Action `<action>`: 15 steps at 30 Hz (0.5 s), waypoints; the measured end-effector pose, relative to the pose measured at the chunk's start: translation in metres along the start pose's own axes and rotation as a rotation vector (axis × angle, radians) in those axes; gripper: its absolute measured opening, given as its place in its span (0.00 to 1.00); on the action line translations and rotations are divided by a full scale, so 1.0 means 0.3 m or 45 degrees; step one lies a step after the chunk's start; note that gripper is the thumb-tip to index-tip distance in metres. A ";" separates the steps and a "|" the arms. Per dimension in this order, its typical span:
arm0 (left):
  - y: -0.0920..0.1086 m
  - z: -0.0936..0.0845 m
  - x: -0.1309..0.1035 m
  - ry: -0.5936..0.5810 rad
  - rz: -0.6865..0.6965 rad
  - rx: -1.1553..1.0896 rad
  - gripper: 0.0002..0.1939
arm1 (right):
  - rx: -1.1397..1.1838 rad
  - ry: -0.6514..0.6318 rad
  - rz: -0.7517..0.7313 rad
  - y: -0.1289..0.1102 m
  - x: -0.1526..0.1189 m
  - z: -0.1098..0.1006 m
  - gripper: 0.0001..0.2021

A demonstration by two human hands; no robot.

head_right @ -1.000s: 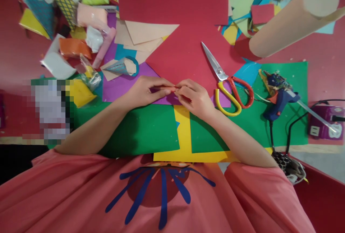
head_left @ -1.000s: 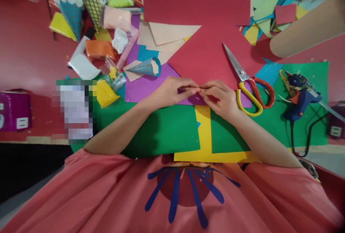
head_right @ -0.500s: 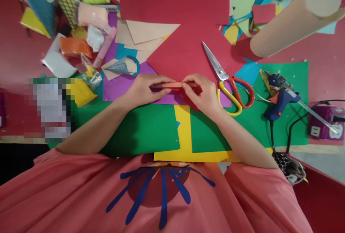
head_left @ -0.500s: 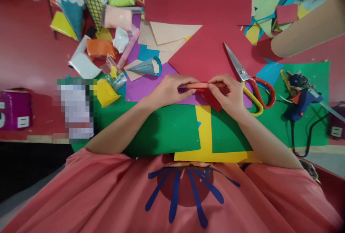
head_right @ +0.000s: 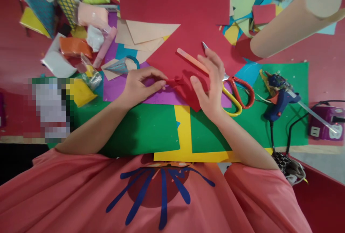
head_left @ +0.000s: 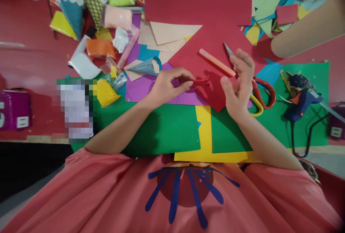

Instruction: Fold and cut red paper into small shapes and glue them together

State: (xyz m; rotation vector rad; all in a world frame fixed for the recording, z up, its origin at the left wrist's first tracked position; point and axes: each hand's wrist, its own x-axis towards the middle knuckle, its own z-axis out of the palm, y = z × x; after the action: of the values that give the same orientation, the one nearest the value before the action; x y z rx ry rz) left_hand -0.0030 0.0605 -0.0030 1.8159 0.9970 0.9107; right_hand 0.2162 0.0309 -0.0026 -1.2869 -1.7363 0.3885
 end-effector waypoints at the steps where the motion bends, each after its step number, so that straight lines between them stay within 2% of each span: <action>1: 0.002 -0.001 0.000 0.000 0.002 -0.072 0.08 | 0.059 -0.057 -0.031 -0.008 -0.004 0.000 0.20; 3: 0.003 -0.002 0.000 0.003 0.004 -0.200 0.10 | 0.204 -0.198 -0.053 -0.018 -0.011 0.005 0.19; 5: 0.002 0.000 0.001 -0.006 -0.038 -0.319 0.13 | 0.312 -0.291 -0.016 -0.023 -0.018 0.013 0.13; 7: 0.004 0.004 0.003 -0.048 -0.111 -0.447 0.15 | 0.365 -0.302 0.038 -0.027 -0.022 0.020 0.06; 9: 0.011 0.011 0.005 -0.087 -0.189 -0.578 0.16 | 0.413 -0.289 0.084 -0.036 -0.024 0.023 0.02; 11: 0.026 0.019 0.006 -0.108 -0.292 -0.721 0.16 | 0.534 -0.340 0.176 -0.047 -0.024 0.023 0.02; 13: 0.044 0.027 0.005 -0.147 -0.476 -0.908 0.17 | 0.726 -0.427 0.313 -0.055 -0.023 0.022 0.03; 15: 0.058 0.034 0.002 -0.255 -0.641 -1.107 0.19 | 0.895 -0.502 0.418 -0.059 -0.020 0.020 0.05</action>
State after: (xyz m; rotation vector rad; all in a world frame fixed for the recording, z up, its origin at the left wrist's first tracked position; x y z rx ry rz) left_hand 0.0109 0.0522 0.0092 0.8476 0.7083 0.6678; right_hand 0.2011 0.0198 0.0036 -0.9977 -1.4682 1.3830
